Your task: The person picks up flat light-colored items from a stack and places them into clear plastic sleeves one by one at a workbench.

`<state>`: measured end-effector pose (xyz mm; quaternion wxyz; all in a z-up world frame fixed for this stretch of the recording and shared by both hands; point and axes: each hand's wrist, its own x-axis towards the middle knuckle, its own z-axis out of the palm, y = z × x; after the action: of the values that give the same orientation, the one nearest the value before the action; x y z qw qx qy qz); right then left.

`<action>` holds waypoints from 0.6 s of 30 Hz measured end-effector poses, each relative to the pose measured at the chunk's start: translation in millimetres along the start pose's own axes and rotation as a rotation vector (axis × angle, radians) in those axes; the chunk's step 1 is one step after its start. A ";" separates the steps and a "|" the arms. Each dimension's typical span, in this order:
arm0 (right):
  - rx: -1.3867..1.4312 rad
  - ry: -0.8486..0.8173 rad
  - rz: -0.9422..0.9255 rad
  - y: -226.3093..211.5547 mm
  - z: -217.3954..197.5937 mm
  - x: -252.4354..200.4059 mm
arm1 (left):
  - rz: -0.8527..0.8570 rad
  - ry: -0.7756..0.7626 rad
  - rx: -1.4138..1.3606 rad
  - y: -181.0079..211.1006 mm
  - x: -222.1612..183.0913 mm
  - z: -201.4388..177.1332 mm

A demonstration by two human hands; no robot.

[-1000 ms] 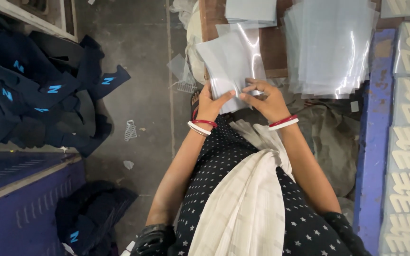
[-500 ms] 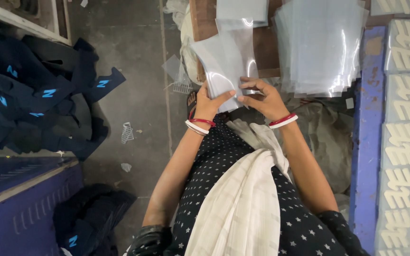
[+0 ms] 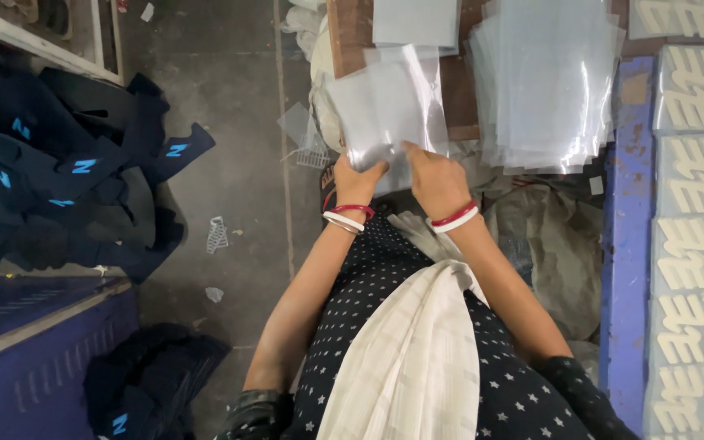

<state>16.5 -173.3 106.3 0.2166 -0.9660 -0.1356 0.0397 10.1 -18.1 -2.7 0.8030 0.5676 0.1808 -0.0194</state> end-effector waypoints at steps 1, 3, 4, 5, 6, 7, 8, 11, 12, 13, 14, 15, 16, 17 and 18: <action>-0.003 0.003 -0.004 12.6 -8.8 -1.9 | 0.006 0.000 -0.003 1.4 -0.6 -1.9; -0.073 0.309 0.011 36.0 -25.0 -5.4 | -0.006 0.079 0.130 4.4 -2.9 -8.3; -0.072 0.309 0.004 52.0 -46.6 -4.2 | -0.002 0.084 0.128 6.0 -1.4 -13.2; 0.242 0.399 0.112 67.4 -68.1 -8.0 | -0.035 0.098 0.100 6.0 -4.6 -18.6; 0.558 0.484 0.222 83.1 -89.7 -11.7 | -0.069 0.112 0.072 5.7 -7.9 -23.6; 0.554 0.486 0.220 96.1 -102.9 -14.2 | -0.067 0.110 0.069 3.3 -9.2 -27.4; 0.630 0.542 0.286 109.1 -116.5 -16.7 | -0.083 0.103 0.020 1.1 -10.6 -31.0; 0.534 0.589 0.406 126.1 -137.1 -21.3 | -0.092 0.094 -0.019 -1.3 -7.7 -40.3; 0.361 0.572 0.467 129.2 -140.2 -24.6 | -0.097 0.091 -0.006 -3.1 -8.0 -42.6; 0.361 0.573 0.468 107.5 -138.5 -24.3 | -0.097 0.090 -0.006 0.8 -8.3 -43.7; -0.118 0.649 0.358 86.3 -136.9 -23.8 | -0.128 0.088 -0.003 4.6 -8.4 -44.4; -0.597 0.694 0.230 65.5 -136.2 -23.9 | -0.161 0.085 -0.001 8.1 -8.9 -44.0; -0.598 0.693 0.233 49.0 -118.4 -25.1 | -0.162 0.083 0.000 14.9 -11.2 -43.3; -0.271 0.526 0.300 31.9 -100.2 -27.8 | -0.200 0.071 -0.032 21.9 -13.8 -43.1; 0.056 0.352 0.353 14.8 -82.1 -30.2 | -0.238 0.059 -0.063 29.1 -16.4 -42.7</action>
<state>2.2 -228.1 174.7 0.2534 -0.9604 0.0761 -0.0880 -9.8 28.6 16.3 0.8068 0.5169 0.2711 -0.0921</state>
